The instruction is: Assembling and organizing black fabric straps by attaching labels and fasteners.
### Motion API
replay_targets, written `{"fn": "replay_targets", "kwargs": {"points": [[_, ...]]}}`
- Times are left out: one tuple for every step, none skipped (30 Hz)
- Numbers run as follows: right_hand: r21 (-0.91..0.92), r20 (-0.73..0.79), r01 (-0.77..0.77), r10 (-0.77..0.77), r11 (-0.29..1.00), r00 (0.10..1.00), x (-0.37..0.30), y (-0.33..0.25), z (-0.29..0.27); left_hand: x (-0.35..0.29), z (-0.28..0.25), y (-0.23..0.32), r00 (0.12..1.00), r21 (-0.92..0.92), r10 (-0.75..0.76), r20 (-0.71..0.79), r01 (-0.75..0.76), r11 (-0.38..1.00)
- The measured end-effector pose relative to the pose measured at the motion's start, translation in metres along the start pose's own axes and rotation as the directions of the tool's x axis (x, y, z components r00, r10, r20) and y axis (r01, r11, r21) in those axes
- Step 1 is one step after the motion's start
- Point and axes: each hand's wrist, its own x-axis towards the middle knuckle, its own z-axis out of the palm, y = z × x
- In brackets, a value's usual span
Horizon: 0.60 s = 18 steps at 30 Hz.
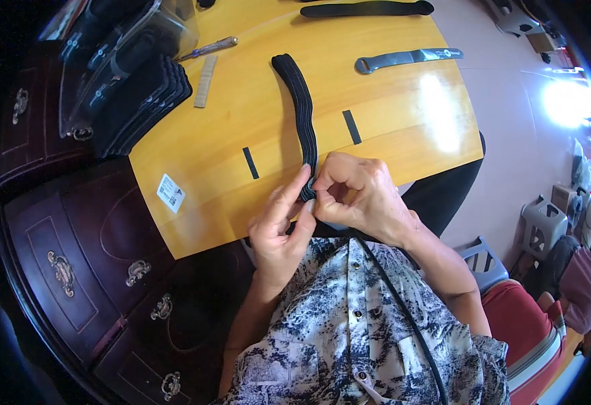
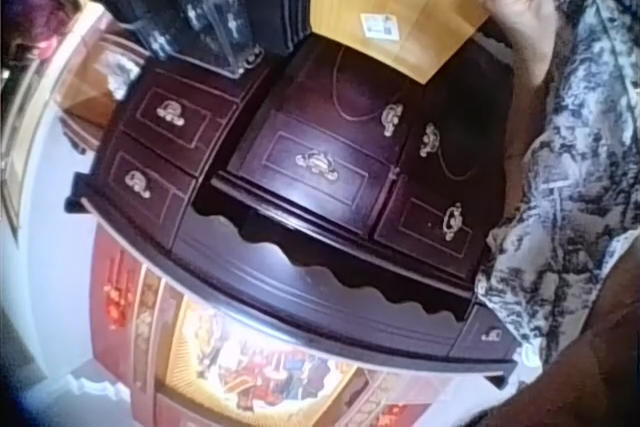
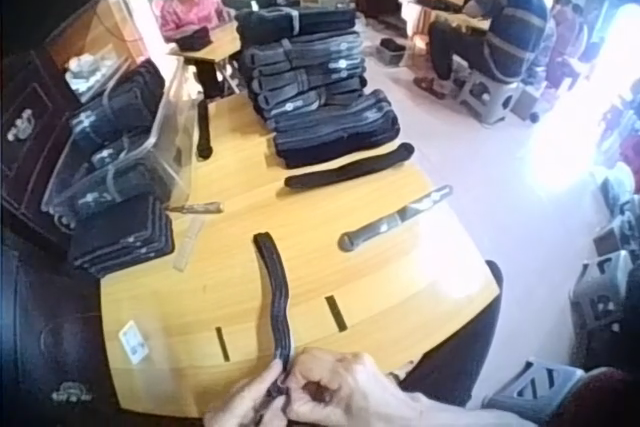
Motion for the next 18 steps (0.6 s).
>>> {"fn": "replay_targets", "kwargs": {"points": [[0.001, 0.017, 0.035, -0.035, 0.999, 0.999, 0.0, 0.001, 0.0, -0.001, -0.001, 0.0, 1.0, 0.002, 0.0, -0.002, 0.0, 1.0], [0.003, 0.032, 0.069, -0.069, 0.998, 0.997, 0.0, 0.002, 0.0, -0.001, -0.002, 0.002, 0.999, -0.205, -0.052, 0.005, 0.052, 0.977], [0.004, 0.033, 0.07, -0.07, 0.998, 0.997, 0.001, 0.002, 0.001, -0.002, -0.003, 0.003, 0.995, -0.403, -0.1, 0.022, 0.101, 0.91], [-0.045, 0.03, 0.133, -0.132, 0.99, 0.991, 0.001, 0.003, 0.002, -0.001, -0.006, 0.002, 0.996, -0.394, -0.084, 0.041, 0.093, 0.914], [-0.094, 0.031, 0.194, -0.192, 0.977, 0.981, 0.002, 0.002, 0.004, -0.001, -0.008, 0.001, 0.996, -0.394, -0.084, 0.04, 0.093, 0.914], [-0.094, 0.032, 0.194, -0.192, 0.976, 0.981, 0.003, 0.0, 0.005, -0.002, -0.009, 0.0, 0.996, -0.364, -0.08, 0.038, 0.088, 0.927], [-0.146, 0.022, 0.228, -0.228, 0.963, 0.973, 0.006, -0.002, 0.006, -0.002, -0.01, 0.0, 0.997, -0.333, -0.075, 0.037, 0.083, 0.939], [-0.196, 0.016, 0.263, -0.265, 0.945, 0.964, 0.008, -0.003, 0.007, -0.003, -0.01, 0.0, 0.997, -0.334, -0.075, 0.033, 0.082, 0.939], [-0.196, 0.02, 0.265, -0.266, 0.944, 0.964, 0.009, -0.005, 0.007, -0.003, -0.009, 0.001, 0.998, -0.317, -0.062, -0.006, 0.057, 0.947], [-0.189, 0.03, 0.253, -0.252, 0.949, 0.967, 0.009, -0.006, 0.007, -0.003, -0.009, 0.001, 0.998, -0.299, -0.047, -0.046, 0.032, 0.954], [-0.183, 0.042, 0.243, -0.239, 0.953, 0.97, 0.011, -0.008, 0.007, -0.002, -0.01, 0.001, 0.998, -0.299, -0.045, -0.051, 0.028, 0.954], [-0.183, 0.046, 0.248, -0.243, 0.951, 0.969, 0.012, -0.008, 0.006, -0.001, -0.011, 0.0, 0.997, -0.303, -0.053, -0.058, 0.033, 0.953], [-0.067, 0.05, 0.172, -0.169, 0.983, 0.984, 0.012, -0.008, 0.003, 0.0, -0.012, 0.0, 0.996, -0.306, -0.061, -0.066, 0.038, 0.951], [0.05, 0.063, 0.089, -0.093, 0.995, 0.994, 0.012, -0.008, 0.001, 0.002, -0.009, 0.007, 0.994, -0.469, -0.106, -0.042, 0.074, 0.88], [0.05, 0.066, 0.092, -0.095, 0.995, 0.993, 0.013, -0.007, 0.0, 0.002, -0.01, 0.007, 0.993, -0.469, -0.105, -0.046, 0.071, 0.88], [0.098, 0.088, 0.047, -0.056, 0.994, 0.995, 0.014, -0.007, -0.001, 0.003, -0.011, 0.007, 0.992, -0.492, -0.117, -0.041, 0.082, 0.867], [0.143, 0.108, 0.002, -0.017, 0.99, 0.994, 0.014, -0.009, -0.003, 0.003, -0.011, 0.008, 0.991, -0.513, -0.127, -0.033, 0.092, 0.853], [0.131, 0.12, 0.035, -0.051, 0.991, 0.991, 0.014, -0.013, -0.005, 0.003, -0.012, 0.007, 0.992, -0.513, -0.124, -0.032, 0.09, 0.853]]}}
